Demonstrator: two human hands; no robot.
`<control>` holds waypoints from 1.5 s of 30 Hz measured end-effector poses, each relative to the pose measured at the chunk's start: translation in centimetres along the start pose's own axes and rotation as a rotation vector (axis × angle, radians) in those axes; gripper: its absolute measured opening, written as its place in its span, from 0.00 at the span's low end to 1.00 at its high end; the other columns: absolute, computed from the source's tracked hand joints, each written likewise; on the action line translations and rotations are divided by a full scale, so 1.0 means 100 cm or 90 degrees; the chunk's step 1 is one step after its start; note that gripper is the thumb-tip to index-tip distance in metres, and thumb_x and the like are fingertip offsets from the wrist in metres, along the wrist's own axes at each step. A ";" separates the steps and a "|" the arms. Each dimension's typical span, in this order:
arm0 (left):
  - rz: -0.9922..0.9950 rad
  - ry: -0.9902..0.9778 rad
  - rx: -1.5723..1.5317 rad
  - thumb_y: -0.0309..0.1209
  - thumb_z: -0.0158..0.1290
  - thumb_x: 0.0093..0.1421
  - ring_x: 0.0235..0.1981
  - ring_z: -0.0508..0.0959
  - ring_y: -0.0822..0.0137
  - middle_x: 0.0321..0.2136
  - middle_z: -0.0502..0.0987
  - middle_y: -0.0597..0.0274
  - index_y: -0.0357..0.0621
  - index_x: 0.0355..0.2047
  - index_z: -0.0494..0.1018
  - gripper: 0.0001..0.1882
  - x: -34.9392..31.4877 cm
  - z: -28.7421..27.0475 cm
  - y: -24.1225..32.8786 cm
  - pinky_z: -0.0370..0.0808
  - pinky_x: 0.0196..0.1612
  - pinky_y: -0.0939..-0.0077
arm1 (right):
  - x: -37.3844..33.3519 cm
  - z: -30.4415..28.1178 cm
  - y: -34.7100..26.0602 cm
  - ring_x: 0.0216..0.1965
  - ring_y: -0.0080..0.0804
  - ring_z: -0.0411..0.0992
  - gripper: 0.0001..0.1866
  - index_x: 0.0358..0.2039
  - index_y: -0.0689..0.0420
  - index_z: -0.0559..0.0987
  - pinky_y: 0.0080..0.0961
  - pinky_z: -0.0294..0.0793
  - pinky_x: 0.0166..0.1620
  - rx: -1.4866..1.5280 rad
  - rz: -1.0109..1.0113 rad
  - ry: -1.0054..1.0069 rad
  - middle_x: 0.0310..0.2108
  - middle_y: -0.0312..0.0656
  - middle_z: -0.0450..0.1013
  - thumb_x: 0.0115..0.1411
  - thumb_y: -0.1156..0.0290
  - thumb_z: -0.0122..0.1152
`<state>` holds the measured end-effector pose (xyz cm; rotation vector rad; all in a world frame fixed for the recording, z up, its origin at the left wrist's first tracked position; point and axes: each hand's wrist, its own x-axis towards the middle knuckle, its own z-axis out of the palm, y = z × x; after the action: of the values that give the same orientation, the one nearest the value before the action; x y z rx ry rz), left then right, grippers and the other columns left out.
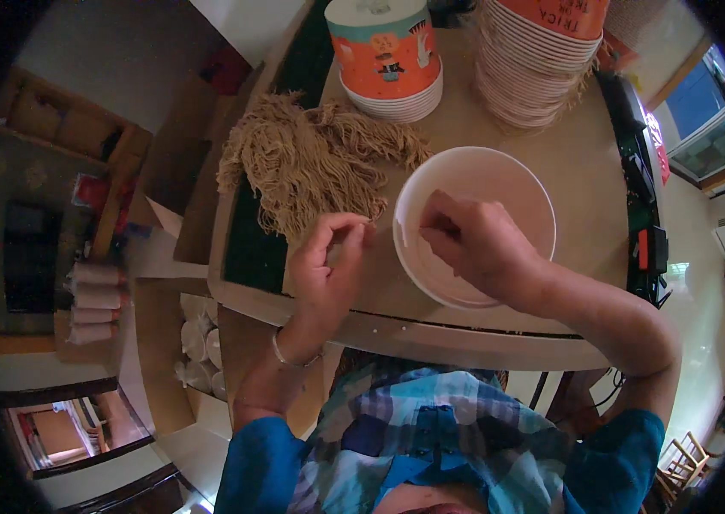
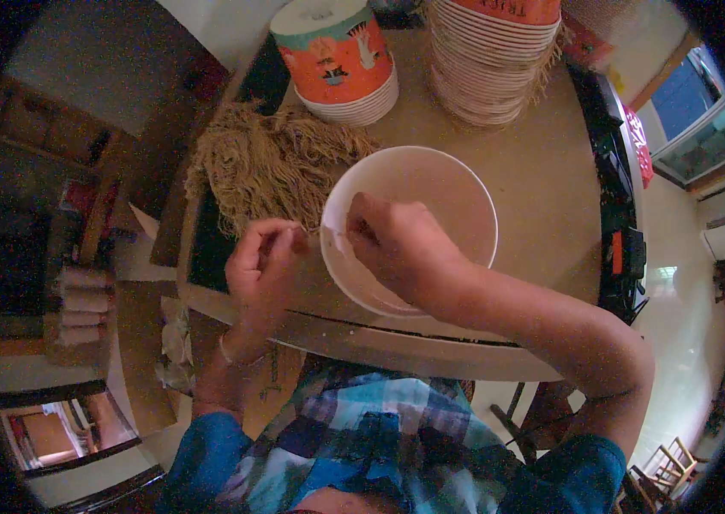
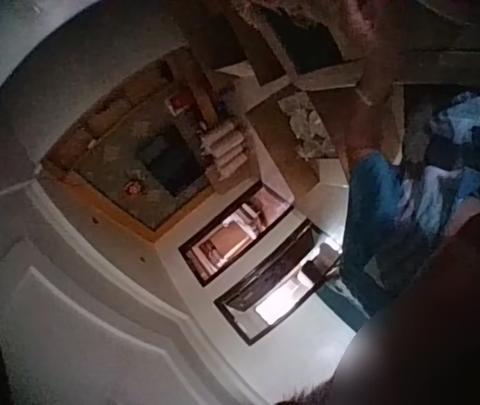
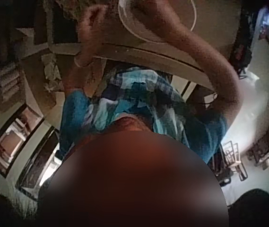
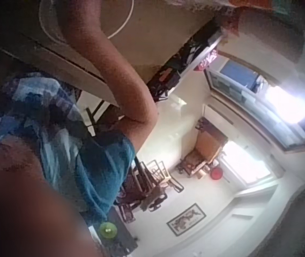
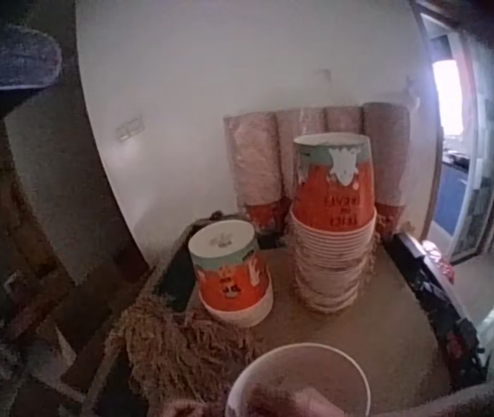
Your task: Manually thread and tie string handles onto paper buckets.
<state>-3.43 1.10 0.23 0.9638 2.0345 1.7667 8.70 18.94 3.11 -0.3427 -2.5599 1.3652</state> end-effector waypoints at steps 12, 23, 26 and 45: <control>0.369 -0.180 0.239 0.27 0.52 0.63 0.36 0.74 0.52 0.36 0.73 0.52 0.37 0.41 0.73 0.08 0.028 0.001 0.056 0.71 0.42 0.63 | -0.017 -0.010 -0.027 0.25 0.41 0.74 0.04 0.34 0.60 0.74 0.33 0.72 0.30 0.159 -0.128 0.035 0.25 0.48 0.73 0.60 0.75 0.60; 0.130 -0.276 0.117 0.26 0.50 0.67 0.29 0.73 0.64 0.25 0.70 0.58 0.38 0.32 0.70 0.06 0.021 0.004 0.058 0.70 0.34 0.73 | -0.022 -0.021 -0.031 0.24 0.27 0.72 0.06 0.38 0.58 0.73 0.28 0.70 0.28 0.166 -0.058 -0.023 0.22 0.41 0.72 0.61 0.77 0.59; 0.093 -0.292 0.044 0.26 0.50 0.67 0.30 0.73 0.69 0.26 0.71 0.61 0.38 0.33 0.70 0.05 0.022 0.004 0.055 0.70 0.36 0.75 | -0.022 -0.016 -0.023 0.24 0.25 0.72 0.05 0.37 0.58 0.73 0.26 0.71 0.28 0.169 -0.081 -0.005 0.22 0.41 0.72 0.61 0.77 0.59; 0.158 -0.297 0.097 0.24 0.54 0.64 0.35 0.76 0.70 0.31 0.74 0.62 0.39 0.36 0.74 0.02 0.025 -0.004 0.056 0.72 0.41 0.76 | -0.017 -0.013 -0.022 0.29 0.52 0.75 0.04 0.34 0.59 0.76 0.39 0.72 0.31 0.141 -0.160 0.022 0.25 0.52 0.74 0.63 0.73 0.56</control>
<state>-3.86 2.60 6.22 1.5643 1.8219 1.3333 10.48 18.23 5.48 -0.0050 -2.3000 1.5082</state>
